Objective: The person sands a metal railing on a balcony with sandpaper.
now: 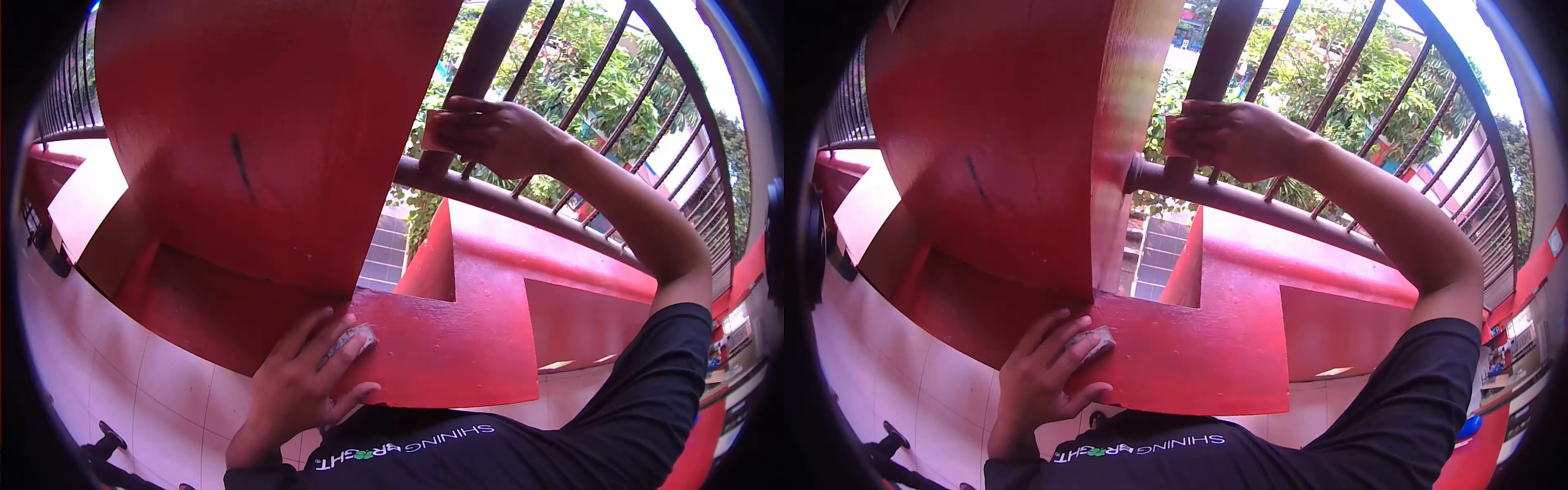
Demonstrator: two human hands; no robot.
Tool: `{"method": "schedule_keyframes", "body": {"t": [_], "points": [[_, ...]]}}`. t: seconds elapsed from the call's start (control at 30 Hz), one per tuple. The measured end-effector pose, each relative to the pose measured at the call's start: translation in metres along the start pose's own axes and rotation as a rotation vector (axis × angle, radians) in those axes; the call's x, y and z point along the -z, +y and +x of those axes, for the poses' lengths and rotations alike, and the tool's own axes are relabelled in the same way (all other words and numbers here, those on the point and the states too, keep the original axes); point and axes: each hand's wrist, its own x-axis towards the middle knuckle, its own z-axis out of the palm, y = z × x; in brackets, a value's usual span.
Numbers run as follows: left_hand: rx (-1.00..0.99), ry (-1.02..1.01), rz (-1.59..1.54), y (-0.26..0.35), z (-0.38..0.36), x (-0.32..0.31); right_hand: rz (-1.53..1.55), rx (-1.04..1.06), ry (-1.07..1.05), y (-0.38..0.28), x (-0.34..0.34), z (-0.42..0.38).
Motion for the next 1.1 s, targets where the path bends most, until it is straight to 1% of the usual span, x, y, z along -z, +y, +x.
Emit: {"method": "schedule_keyframes", "body": {"t": [0.07,0.1,0.17,0.2,0.23,0.3,0.33,0.37,0.4,0.43,0.5,0.53,0.57,0.63,0.67,0.7,0.73,0.8,0.83,0.9,0.93,0.97,1.03,1.07,1.1], "points": [[0.002,0.009,0.000,-0.002,0.005,0.001,-0.256,-0.155,-0.002,0.006,0.012,0.003],[-0.022,0.002,0.015,-0.003,0.005,0.001,-0.239,-0.389,0.225,0.004,0.009,0.012],[-0.042,-0.025,0.029,-0.002,0.003,0.000,-0.363,-0.481,0.177,-0.027,-0.004,0.019],[-0.039,-0.023,0.015,-0.002,0.004,-0.001,-0.049,-0.501,0.009,-0.052,-0.025,0.016],[-0.038,-0.023,0.003,-0.002,0.003,-0.001,-0.080,-0.222,-0.157,-0.076,-0.026,0.020],[-0.026,-0.022,0.002,-0.002,0.003,-0.001,-0.178,-0.222,0.003,-0.091,-0.041,0.022],[-0.008,-0.009,-0.010,-0.001,0.003,-0.002,-0.183,-0.295,0.040,-0.078,-0.040,0.013],[-0.003,-0.013,-0.015,-0.001,0.003,-0.002,-0.183,-0.365,0.074,-0.061,-0.016,0.019],[-0.010,-0.018,-0.029,-0.002,0.004,-0.001,-0.318,-0.532,0.176,-0.052,-0.011,0.026],[-0.019,-0.024,-0.044,-0.002,0.004,0.000,-0.310,-0.594,0.125,-0.056,-0.011,0.029],[-0.020,-0.020,-0.046,-0.001,0.004,0.000,-0.197,-0.493,-0.028,-0.096,-0.046,0.035],[-0.024,-0.008,-0.043,-0.002,0.003,-0.001,-0.328,-0.348,-0.007,-0.117,-0.069,0.024],[-0.034,-0.013,-0.046,-0.002,0.002,-0.001,-0.336,-0.390,0.051,-0.120,-0.069,0.028],[-0.031,0.000,-0.053,-0.003,0.002,-0.002,0.008,-0.667,0.117,-0.103,-0.041,0.040],[-0.033,-0.002,-0.058,-0.004,0.003,-0.002,-0.095,-0.701,0.135,-0.099,-0.027,0.046],[-0.029,0.008,-0.067,-0.004,0.004,-0.002,-0.088,-0.705,0.125,-0.109,-0.038,0.048],[-0.029,0.014,-0.074,-0.003,0.003,-0.003,-0.167,-0.675,0.044,-0.126,-0.059,0.048],[-0.044,0.002,-0.071,-0.003,0.002,-0.003,-0.324,-0.636,-0.121,-0.154,-0.064,0.055],[-0.042,0.008,-0.071,-0.004,0.002,-0.003,-0.324,-0.647,-0.122,-0.152,-0.065,0.056],[-0.052,0.006,-0.065,-0.005,0.002,-0.003,-0.135,-0.853,0.158,-0.130,-0.049,0.062],[-0.056,0.005,-0.066,-0.004,0.001,-0.004,-0.073,-0.900,0.183,-0.124,-0.049,0.063],[-0.076,0.001,-0.072,-0.002,0.001,-0.004,-0.125,-0.888,0.171,-0.132,-0.063,0.065],[-0.066,-0.006,-0.069,-0.003,0.003,-0.001,-0.217,-0.855,0.001,-0.172,-0.077,0.073],[-0.108,0.010,-0.065,-0.005,0.001,0.000,-0.082,-0.897,0.059,-0.175,-0.076,0.071],[-0.102,-0.007,-0.074,-0.005,0.000,0.000,0.034,-0.918,0.129,-0.164,-0.064,0.073]]}}
